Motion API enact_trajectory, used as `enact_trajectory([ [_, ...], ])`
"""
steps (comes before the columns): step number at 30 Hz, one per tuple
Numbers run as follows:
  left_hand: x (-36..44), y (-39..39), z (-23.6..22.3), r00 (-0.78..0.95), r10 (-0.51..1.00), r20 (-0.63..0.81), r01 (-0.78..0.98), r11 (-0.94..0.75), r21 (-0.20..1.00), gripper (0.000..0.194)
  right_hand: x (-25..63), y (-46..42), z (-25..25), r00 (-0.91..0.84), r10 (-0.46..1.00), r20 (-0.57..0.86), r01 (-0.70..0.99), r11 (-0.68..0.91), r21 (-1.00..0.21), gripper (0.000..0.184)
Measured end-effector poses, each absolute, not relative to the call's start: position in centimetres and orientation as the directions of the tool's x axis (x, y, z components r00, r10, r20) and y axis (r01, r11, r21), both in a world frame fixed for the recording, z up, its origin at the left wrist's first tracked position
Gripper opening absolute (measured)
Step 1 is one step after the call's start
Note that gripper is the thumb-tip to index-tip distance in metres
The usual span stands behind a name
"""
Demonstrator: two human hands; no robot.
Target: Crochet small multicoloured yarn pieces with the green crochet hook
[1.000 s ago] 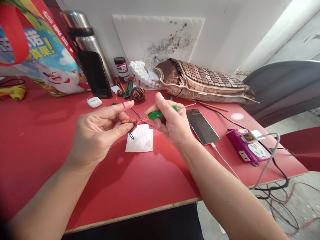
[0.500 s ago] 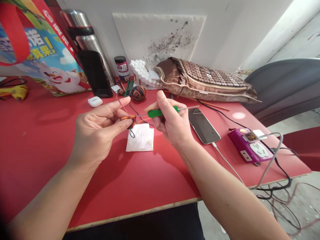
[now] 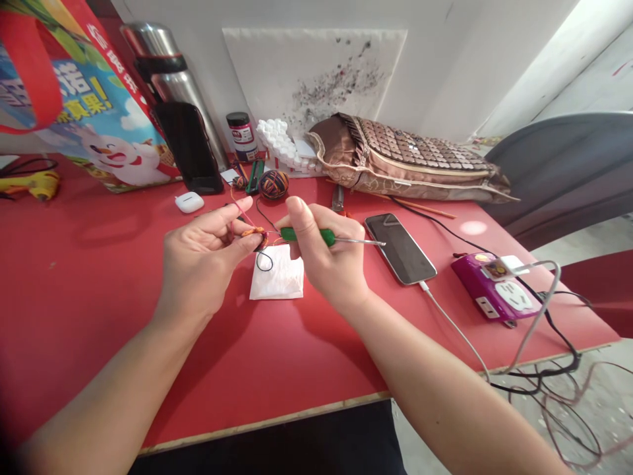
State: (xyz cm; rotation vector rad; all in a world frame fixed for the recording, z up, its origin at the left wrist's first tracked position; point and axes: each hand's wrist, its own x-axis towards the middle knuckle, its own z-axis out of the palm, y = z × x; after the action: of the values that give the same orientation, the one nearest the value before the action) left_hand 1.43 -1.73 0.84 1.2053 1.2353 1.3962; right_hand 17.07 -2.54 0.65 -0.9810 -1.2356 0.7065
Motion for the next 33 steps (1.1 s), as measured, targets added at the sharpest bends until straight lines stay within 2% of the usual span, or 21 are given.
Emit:
enact_trajectory([
  [5,1.5,-1.6,0.7,-0.133,0.988,0.078,-0.040,-0.083,0.996,0.056,16.9,-3.0,0.6,0.185,0.831,0.525,0.187,0.495,-0.848,0.054],
  [8,1.5,-1.5,0.4,-0.151,0.984,0.089,0.017,-0.088,0.996,0.058,16.9,-3.1,0.2,0.134,0.812,0.569,0.274,0.521,-0.808,0.060],
  [11,1.5,-1.4,0.2,-0.160,0.982,0.102,0.026,-0.100,0.995,0.061,16.9,-3.0,-0.6,0.039,0.736,0.675,0.364,0.619,-0.696,0.057],
  [15,1.4,-1.3,0.3,-0.159,0.985,0.062,-0.083,-0.076,0.994,0.064,16.8,-2.9,-1.4,-0.076,0.638,0.766,0.406,0.721,-0.561,0.046],
  [18,1.4,-1.3,0.5,-0.162,0.986,0.047,-0.113,-0.066,0.991,0.065,16.8,-2.8,-1.3,-0.030,0.688,0.725,0.383,0.678,-0.627,0.052],
  [22,1.4,-1.3,0.4,-0.157,0.985,0.074,-0.067,-0.086,0.994,0.063,17.0,-3.0,-0.6,0.054,0.777,0.627,0.335,0.578,-0.744,0.062],
  [24,1.4,-1.3,0.3,-0.159,0.984,0.074,-0.052,-0.083,0.995,0.063,17.0,-3.0,-0.6,0.034,0.758,0.652,0.352,0.601,-0.717,0.059],
  [29,1.2,-1.2,0.1,-0.169,0.983,0.076,-0.051,-0.085,0.995,0.067,17.0,-2.5,-1.4,-0.121,0.611,0.782,0.357,0.762,-0.540,0.041],
  [31,1.2,-1.3,0.1,-0.176,0.977,0.118,0.014,-0.117,0.993,0.065,16.8,-2.5,-1.4,-0.105,0.622,0.776,0.329,0.758,-0.563,0.040],
  [33,1.1,-1.3,0.0,-0.189,0.967,0.169,0.100,-0.152,0.983,0.060,16.5,-2.6,-1.1,-0.018,0.692,0.722,0.287,0.695,-0.659,0.044],
])
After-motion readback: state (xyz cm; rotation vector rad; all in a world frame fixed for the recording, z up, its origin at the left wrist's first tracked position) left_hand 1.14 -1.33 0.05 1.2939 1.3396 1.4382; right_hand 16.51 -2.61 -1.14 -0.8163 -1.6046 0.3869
